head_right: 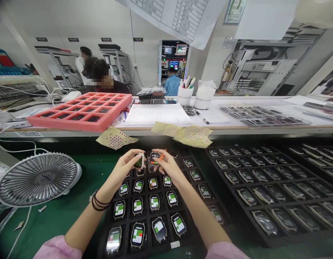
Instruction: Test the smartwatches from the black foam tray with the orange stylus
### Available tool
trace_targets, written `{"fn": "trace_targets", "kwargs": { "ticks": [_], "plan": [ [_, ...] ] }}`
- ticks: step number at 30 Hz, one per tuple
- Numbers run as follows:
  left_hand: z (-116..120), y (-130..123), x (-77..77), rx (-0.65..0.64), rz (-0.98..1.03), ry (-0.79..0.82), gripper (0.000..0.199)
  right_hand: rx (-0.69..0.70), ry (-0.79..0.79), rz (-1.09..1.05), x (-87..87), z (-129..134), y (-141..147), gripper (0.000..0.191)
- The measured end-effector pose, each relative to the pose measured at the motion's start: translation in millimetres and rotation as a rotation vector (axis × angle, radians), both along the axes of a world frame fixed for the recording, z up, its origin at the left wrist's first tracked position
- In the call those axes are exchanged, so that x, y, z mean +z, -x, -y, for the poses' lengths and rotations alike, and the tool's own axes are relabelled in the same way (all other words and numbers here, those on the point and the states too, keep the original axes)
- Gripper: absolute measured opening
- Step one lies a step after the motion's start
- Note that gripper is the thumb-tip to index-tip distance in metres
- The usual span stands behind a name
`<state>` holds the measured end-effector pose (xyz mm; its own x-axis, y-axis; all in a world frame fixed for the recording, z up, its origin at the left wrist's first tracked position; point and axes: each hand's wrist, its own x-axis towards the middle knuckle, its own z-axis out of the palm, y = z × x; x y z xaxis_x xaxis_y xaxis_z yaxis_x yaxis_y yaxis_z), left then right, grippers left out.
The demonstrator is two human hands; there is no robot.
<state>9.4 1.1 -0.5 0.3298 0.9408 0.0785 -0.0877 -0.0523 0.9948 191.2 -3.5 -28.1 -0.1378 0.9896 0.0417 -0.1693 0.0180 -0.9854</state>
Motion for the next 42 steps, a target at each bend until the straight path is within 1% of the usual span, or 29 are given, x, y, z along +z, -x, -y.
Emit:
{"fn": "trace_targets", "kwargs": {
  "ticks": [3,6,12,17,22,30,42],
  "plan": [
    [3,-1,3.7,0.028,0.003,0.015,0.032,0.000,-0.009,-0.007,-0.4,-1,0,0.039],
    [3,-1,3.8,0.032,-0.004,0.021,0.032,0.008,-0.022,-0.008,-1.6,-1,-1,0.038],
    [-3,1,-2.5,-0.012,0.026,0.011,0.038,0.004,-0.038,-0.005,-1.4,0,0,0.039],
    [-5,1,-8.5,-0.031,0.035,-0.026,0.041,0.013,-0.037,-0.004,-1.5,0,1,0.045],
    [-5,0,-11.2,-0.039,0.041,-0.042,0.043,0.015,-0.040,0.007,-3.2,-1,0,0.042],
    [-7,2,-10.4,-0.030,0.020,-0.056,0.039,0.008,-0.037,0.004,-2.1,0,1,0.039],
    [-1,2,-6.0,-0.056,0.040,-0.048,0.039,0.040,-0.020,-0.002,-8.9,-3,2,0.040]
  ]
}}
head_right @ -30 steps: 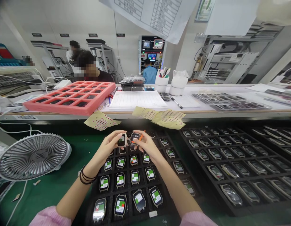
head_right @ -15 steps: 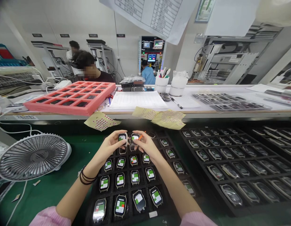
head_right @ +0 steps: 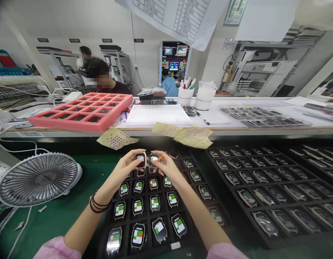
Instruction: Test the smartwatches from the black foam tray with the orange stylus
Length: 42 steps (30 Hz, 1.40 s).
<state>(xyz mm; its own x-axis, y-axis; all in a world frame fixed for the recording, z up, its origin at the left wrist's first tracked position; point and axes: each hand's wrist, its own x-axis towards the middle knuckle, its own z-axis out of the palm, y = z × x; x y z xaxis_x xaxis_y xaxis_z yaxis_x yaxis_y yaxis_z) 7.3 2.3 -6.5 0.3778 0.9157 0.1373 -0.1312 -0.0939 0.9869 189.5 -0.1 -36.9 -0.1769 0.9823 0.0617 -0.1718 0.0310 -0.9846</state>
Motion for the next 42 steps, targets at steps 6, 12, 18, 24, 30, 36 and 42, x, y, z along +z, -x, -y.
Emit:
{"fn": "trace_targets", "kwargs": {
  "ticks": [6,12,18,24,30,36,42],
  "plan": [
    [1,0,1.9,-0.014,0.013,0.007,0.040,0.004,-0.005,-0.007,-10.3,-3,4,0.041],
    [3,-1,2.9,-0.046,-0.025,0.042,0.039,0.033,0.001,0.012,-11.8,-3,9,0.041],
    [3,-7,-0.3,-0.078,-0.032,0.062,0.038,0.086,0.034,0.016,-13.1,-1,13,0.038],
    [6,-11,2.7,-0.121,-0.052,0.077,0.037,0.042,0.031,0.018,-13.3,-2,10,0.036],
    [3,-7,1.5,-0.056,-0.045,0.083,0.034,-0.008,0.043,-0.010,-9.0,-3,6,0.036],
    [-2,-6,-4.2,-0.034,-0.006,0.045,0.039,-0.031,0.059,-0.034,-10.4,-4,5,0.037],
    [0,-4,-0.6,-0.025,0.000,0.027,0.037,-0.024,0.058,-0.029,-13.1,-4,5,0.037]
  ]
}}
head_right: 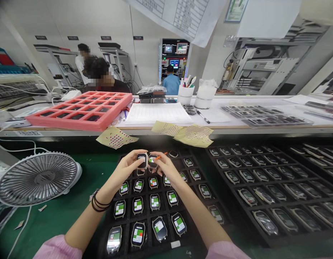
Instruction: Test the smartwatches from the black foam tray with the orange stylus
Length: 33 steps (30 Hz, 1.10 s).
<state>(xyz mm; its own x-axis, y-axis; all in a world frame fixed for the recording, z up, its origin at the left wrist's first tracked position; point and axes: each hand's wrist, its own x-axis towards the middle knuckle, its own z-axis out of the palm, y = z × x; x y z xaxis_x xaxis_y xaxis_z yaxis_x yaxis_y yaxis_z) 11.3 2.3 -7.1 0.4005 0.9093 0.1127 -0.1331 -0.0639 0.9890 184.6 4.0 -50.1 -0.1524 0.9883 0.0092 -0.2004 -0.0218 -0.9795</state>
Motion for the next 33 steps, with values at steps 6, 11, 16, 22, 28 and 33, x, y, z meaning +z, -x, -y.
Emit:
{"fn": "trace_targets", "kwargs": {
  "ticks": [6,11,16,22,28,33],
  "plan": [
    [-1.3,1.0,-1.5,0.009,-0.011,-0.002,0.036,-0.003,0.004,-0.003,1.4,1.5,-1.0,0.037],
    [-0.8,2.2,0.1,0.005,-0.017,-0.002,0.036,-0.004,0.003,-0.018,2.6,2.2,-1.2,0.037],
    [-0.9,3.6,1.0,0.007,-0.022,0.006,0.037,0.005,-0.006,-0.019,3.6,2.5,-1.3,0.036],
    [-0.5,4.2,0.7,0.011,-0.039,0.005,0.038,0.016,-0.021,-0.001,6.0,3.2,0.1,0.039],
    [-0.3,4.1,0.9,0.006,-0.039,0.006,0.037,0.012,-0.027,0.000,6.3,3.5,0.0,0.040],
    [-0.8,4.0,0.8,0.009,-0.035,0.003,0.037,0.001,-0.019,-0.004,5.2,3.4,-0.8,0.037]
  ]
}}
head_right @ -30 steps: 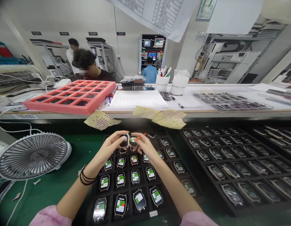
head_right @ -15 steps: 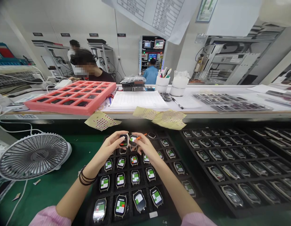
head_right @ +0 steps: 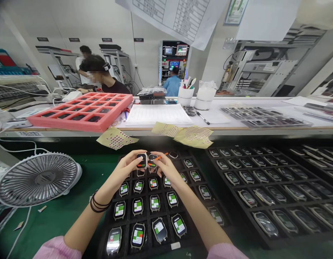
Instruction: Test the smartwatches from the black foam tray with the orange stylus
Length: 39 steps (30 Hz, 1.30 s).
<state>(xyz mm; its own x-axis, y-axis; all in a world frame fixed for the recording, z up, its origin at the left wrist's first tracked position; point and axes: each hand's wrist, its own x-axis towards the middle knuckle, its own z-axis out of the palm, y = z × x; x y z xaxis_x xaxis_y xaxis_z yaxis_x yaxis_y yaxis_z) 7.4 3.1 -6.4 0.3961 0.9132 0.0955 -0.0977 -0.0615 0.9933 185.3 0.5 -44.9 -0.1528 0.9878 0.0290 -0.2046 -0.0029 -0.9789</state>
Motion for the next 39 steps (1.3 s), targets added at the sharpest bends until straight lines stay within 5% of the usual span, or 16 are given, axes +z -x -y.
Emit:
{"fn": "trace_targets", "kwargs": {
  "ticks": [39],
  "plan": [
    [-0.4,0.2,-0.3,0.002,0.006,-0.005,0.038,-0.046,-0.012,-0.008,5.0,1.0,0.0,0.035]
  ]
}}
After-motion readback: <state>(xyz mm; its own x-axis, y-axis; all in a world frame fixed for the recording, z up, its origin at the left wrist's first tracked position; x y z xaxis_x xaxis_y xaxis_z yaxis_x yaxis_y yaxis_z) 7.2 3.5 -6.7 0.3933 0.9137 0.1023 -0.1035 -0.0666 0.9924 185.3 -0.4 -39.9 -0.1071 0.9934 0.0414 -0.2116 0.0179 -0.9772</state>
